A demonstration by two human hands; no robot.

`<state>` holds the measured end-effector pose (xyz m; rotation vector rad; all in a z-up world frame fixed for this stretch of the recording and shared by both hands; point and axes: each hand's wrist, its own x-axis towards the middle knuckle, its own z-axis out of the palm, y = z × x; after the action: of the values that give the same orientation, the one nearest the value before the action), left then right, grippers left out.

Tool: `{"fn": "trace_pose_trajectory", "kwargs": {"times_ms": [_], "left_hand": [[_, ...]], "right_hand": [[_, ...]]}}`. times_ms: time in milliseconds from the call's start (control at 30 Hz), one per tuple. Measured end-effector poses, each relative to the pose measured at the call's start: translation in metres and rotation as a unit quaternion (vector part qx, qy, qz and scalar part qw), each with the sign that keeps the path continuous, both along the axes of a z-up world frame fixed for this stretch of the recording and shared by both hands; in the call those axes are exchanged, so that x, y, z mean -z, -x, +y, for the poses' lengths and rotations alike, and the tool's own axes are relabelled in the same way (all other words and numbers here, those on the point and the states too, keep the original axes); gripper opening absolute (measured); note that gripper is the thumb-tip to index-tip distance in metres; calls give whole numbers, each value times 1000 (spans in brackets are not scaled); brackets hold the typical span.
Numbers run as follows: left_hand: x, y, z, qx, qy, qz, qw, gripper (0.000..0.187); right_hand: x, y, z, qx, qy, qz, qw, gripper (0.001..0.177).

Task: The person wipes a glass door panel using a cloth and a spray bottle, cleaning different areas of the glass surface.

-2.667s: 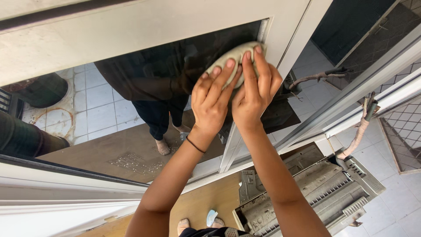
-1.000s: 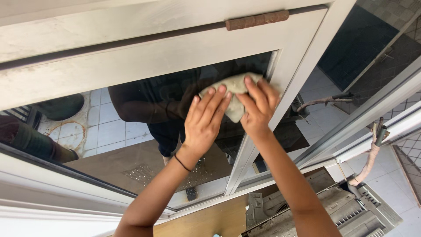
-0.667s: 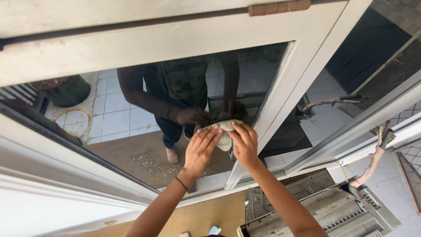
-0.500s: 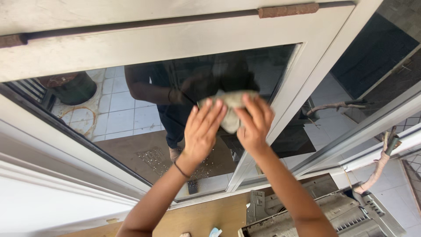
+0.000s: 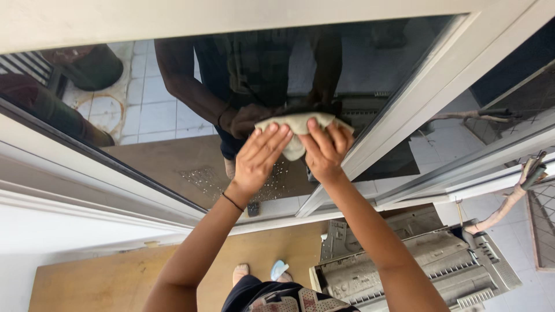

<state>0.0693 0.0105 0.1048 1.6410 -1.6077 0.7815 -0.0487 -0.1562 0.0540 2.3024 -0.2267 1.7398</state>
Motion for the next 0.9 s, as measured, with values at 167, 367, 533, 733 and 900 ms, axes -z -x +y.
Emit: {"fn": "trace_pose_trajectory", "kwargs": {"times_ms": [167,367,533,733,900], "left_hand": [[95,9,17,-7,-58,9,998,43],[174,23,29,-20,-133,63,989,47],[230,38,43,-43,-202,111,972,54],[282,43,60,-1,-286,372,883,44],[248,37,90,63,-266,599,753,28]], "right_hand": [[100,23,17,-18,-42,75,996,18],[173,42,34,-2,-91,178,980,27],[213,55,55,-15,-183,269,946,32],[213,72,71,-90,-367,427,821,45],[182,98,57,-247,-657,425,572,26]]}}
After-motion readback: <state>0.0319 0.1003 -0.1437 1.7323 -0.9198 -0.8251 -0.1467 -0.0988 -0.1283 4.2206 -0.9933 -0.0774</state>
